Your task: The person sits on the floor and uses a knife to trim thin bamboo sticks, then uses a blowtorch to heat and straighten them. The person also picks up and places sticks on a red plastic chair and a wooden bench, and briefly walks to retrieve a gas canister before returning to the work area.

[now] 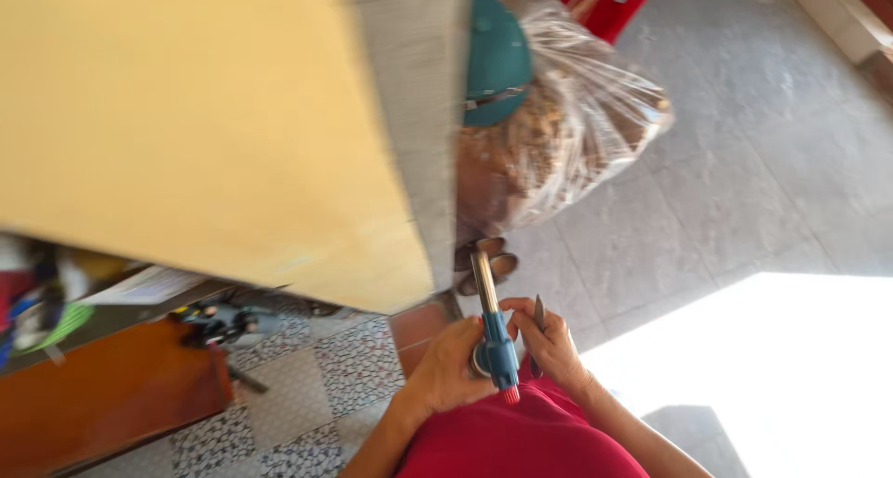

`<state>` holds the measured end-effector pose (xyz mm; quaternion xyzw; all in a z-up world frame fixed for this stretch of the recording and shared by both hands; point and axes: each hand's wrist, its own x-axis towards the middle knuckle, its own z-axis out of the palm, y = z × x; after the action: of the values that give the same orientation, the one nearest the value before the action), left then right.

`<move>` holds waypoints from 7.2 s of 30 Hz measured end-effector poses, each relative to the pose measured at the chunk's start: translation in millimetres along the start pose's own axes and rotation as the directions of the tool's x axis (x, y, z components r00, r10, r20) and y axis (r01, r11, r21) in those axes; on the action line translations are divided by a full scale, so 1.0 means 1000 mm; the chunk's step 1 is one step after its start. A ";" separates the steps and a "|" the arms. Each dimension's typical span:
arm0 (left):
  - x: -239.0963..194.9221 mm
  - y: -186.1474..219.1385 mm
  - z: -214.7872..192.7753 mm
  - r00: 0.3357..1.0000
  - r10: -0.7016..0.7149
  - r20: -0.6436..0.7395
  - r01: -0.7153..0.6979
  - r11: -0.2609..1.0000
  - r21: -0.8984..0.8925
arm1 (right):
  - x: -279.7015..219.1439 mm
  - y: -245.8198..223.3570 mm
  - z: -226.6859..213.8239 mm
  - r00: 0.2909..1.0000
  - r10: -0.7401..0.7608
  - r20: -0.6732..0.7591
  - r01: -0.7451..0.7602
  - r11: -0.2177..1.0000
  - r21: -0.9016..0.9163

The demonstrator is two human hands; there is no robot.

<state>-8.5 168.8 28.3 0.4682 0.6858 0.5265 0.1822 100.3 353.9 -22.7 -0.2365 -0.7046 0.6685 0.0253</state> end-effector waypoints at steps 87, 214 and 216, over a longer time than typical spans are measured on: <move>1.542 -0.222 0.507 0.662 -0.503 -0.555 0.370 0.864 -0.342 | 1.012 -0.225 -1.242 0.862 -0.472 0.187 0.500 0.851 -0.157; 1.461 -0.963 0.072 -0.965 0.164 -0.206 0.262 0.679 -0.686 | 1.711 -0.014 -0.421 -0.741 0.437 0.510 0.654 0.638 0.405; 1.492 -0.956 0.071 -0.949 0.235 -0.212 0.316 0.668 -0.674 | 1.734 -0.029 -0.437 -0.796 0.378 0.473 0.578 0.707 0.407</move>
<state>-1125.1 1446.2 -489.9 -0.6869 0.4596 0.2825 -0.4870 -1292.1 1397.2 -436.0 0.7518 -0.3920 0.1417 -0.5109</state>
